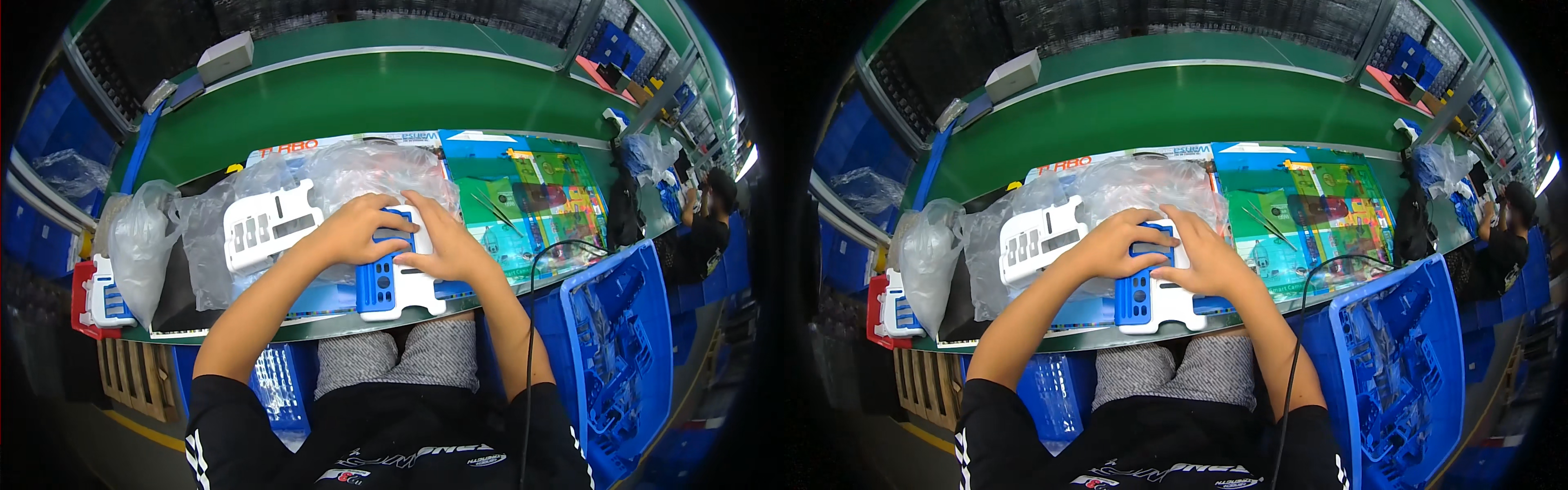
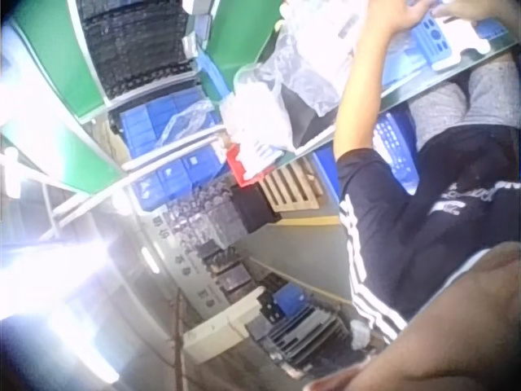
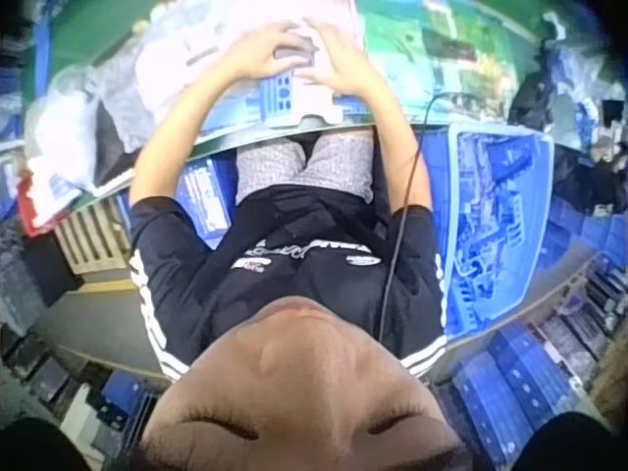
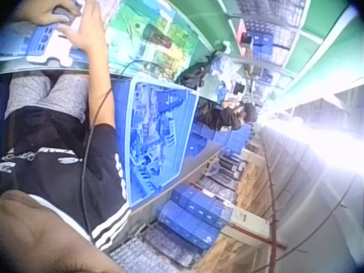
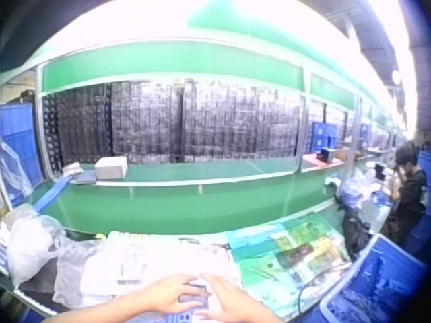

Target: Assembling white and blue plastic housing components using a manual screwdriver on a factory workbench.

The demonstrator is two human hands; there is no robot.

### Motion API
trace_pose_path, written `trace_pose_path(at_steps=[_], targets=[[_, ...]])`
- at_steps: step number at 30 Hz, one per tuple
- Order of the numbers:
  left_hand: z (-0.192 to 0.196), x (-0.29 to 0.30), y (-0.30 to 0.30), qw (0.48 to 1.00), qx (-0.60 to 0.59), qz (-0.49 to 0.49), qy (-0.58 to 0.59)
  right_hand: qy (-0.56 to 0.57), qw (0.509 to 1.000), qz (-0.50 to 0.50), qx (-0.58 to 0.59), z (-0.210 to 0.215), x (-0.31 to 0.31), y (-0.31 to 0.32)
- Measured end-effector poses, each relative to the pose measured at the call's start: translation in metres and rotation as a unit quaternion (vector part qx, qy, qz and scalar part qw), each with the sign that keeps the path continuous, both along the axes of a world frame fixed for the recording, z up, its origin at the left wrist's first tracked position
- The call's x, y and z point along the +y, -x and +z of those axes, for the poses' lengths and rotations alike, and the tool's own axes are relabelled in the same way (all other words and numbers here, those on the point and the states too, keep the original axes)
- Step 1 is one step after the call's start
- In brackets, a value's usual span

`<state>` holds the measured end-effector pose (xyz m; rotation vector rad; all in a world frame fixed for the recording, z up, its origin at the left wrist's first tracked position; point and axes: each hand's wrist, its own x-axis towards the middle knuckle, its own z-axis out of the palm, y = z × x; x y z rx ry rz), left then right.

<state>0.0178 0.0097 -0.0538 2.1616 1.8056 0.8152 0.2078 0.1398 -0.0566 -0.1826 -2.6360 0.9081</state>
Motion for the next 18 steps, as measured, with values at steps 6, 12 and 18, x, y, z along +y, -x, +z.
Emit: trace_pose_path(at_steps=[6, 12, 18], targets=[[-0.0062, 0.0008, 0.0014, 1.000, 0.006, 0.005, -0.027, 0.000, 1.000, -0.006, 0.030, -0.0075, -0.0016, 0.0013], [-0.0042, 0.0019, -0.0005, 0.999, 0.013, 0.001, -0.029, -0.017, 0.999, -0.012, 0.027, -0.0087, -0.0004, -0.0008], [-0.0016, 0.0035, -0.0034, 1.000, 0.008, 0.004, -0.003, -0.046, 0.998, -0.009, 0.044, -0.0097, 0.0032, -0.0019]])
